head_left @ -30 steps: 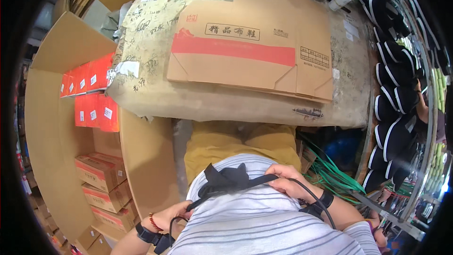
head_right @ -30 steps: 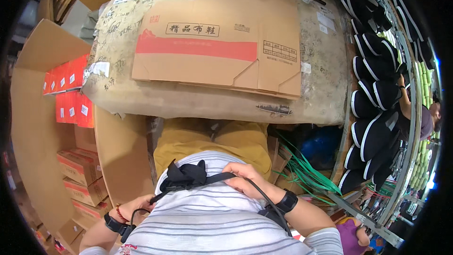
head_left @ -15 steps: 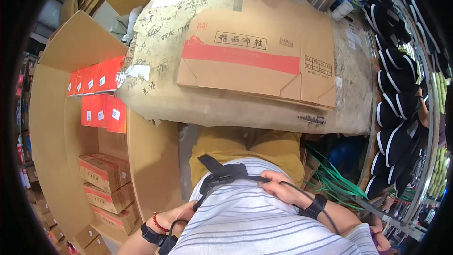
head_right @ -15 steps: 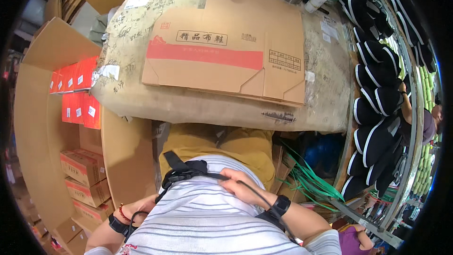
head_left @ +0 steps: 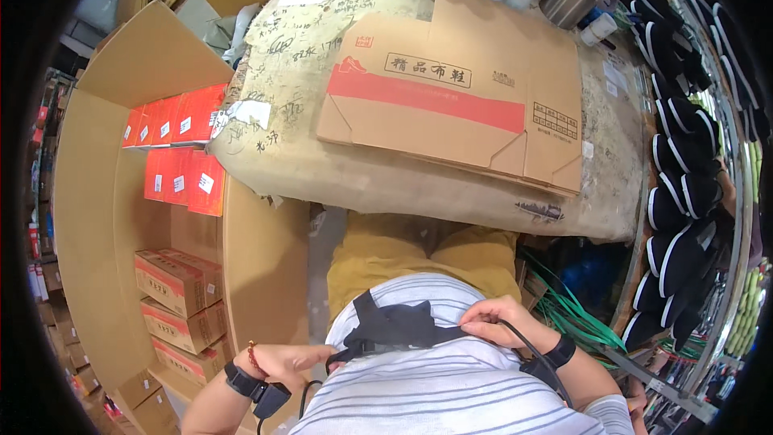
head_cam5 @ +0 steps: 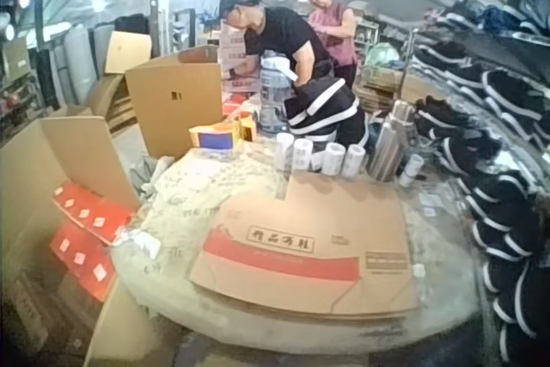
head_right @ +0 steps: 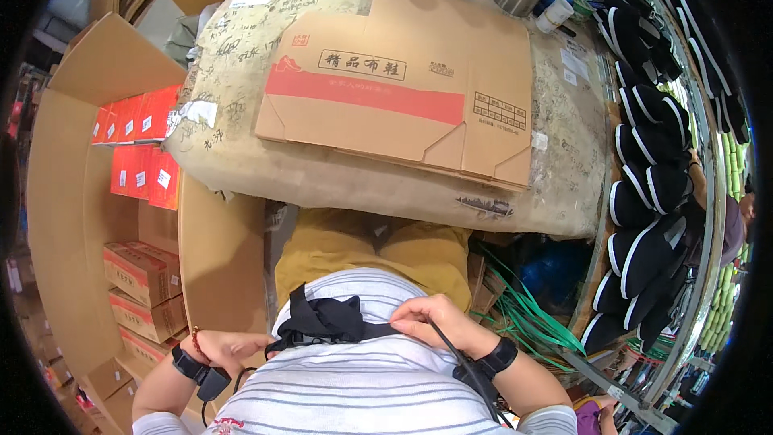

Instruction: Assembling shoe boxes, placing shoes inside, and organizing them for shipping.

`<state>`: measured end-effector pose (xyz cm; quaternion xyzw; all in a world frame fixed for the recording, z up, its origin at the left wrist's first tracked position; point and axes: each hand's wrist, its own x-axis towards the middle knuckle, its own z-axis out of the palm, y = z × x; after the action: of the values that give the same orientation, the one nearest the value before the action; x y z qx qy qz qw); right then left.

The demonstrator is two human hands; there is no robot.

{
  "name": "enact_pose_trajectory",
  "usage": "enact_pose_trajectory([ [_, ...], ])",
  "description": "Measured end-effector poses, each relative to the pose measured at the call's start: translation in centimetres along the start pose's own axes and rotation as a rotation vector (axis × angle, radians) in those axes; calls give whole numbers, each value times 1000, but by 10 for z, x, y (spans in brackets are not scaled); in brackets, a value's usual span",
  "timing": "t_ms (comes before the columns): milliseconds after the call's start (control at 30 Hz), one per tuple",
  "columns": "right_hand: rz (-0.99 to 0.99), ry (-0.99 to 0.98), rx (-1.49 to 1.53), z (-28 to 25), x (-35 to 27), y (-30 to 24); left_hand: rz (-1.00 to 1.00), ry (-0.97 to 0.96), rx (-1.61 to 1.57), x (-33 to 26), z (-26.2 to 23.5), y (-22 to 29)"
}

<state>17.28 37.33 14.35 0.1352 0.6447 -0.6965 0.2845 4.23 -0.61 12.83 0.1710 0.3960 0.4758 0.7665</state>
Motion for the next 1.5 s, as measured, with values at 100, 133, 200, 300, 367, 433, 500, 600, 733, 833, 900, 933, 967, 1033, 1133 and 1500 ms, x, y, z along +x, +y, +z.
enact_pose_trajectory([
  [100,44,69,41,10,8,6,88,145,-308,18,-9,-9],
  [133,97,112,63,11,13,10,44,338,-111,23,0,12],
  [200,121,148,91,16,18,12,-4,459,318,37,-3,9],
  [300,176,38,105,6,13,8,-121,430,309,39,7,22],
  [367,105,-9,73,6,11,7,-126,426,331,31,8,29],
  [433,29,-67,44,6,11,5,-144,469,250,29,8,19],
  [500,-136,-76,-254,1,18,0,-76,571,253,35,3,1],
  [600,-122,77,-296,-14,22,-15,-69,663,302,46,10,-5],
  [733,-40,212,-88,-34,31,-26,6,816,478,60,16,4],
  [833,-95,164,-166,-25,52,-50,23,876,610,65,16,9],
  [900,-170,78,-220,-12,68,-54,40,913,809,64,15,11],
  [933,-194,-16,-269,-7,75,-49,35,915,808,62,18,19],
  [967,-211,-102,-338,-1,77,-52,52,947,824,60,22,31],
  [1033,-127,-353,-418,-2,78,-50,-1,856,824,53,15,36],
  [1133,-55,-453,-114,-35,61,-31,31,743,710,42,2,40],
  [1500,-269,28,-620,-56,53,-64,54,718,856,57,-2,65],
])
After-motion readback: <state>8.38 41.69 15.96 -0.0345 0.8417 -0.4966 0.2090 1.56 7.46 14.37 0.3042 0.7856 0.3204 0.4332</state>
